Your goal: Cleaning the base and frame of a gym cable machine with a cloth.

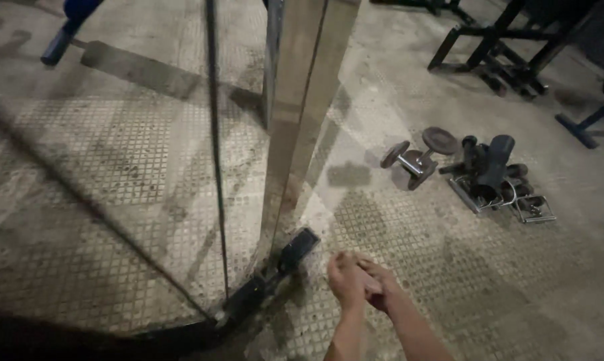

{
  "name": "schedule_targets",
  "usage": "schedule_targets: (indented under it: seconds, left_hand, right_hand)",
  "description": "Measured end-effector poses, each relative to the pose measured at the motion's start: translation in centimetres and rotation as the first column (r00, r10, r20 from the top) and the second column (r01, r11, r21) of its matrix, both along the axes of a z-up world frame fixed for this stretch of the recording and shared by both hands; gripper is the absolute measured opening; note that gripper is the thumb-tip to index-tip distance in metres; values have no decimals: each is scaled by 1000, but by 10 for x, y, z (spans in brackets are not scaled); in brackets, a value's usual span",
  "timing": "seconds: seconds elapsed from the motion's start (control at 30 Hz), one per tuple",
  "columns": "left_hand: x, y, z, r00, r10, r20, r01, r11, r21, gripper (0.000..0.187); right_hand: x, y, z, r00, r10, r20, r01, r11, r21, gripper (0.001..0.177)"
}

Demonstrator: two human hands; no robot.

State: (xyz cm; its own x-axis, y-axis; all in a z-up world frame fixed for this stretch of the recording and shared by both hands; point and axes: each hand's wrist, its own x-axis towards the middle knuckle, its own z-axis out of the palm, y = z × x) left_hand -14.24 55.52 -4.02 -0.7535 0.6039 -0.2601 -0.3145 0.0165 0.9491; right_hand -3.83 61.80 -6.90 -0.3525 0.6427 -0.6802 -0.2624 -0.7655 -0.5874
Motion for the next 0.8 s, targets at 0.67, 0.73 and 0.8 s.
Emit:
schedule_targets:
  seconds: [0.67,0.73,0.8]
  left_hand:
    - [-147,43,-132,242,-697,-675,31,701,-713,87]
    - [-138,35,-130,308,-693,-652,-17,681,-732,84]
    - [-151,47,-110,363,-634,-683,-119,695,-709,81]
  right_hand:
    - [-145,162,-284,466,740,486,-838,192,511,27]
    - [-131,134,-196,408,819,404,-905,302,301,28]
    - [-164,142,-134,350,870,348,-937,330,119,31]
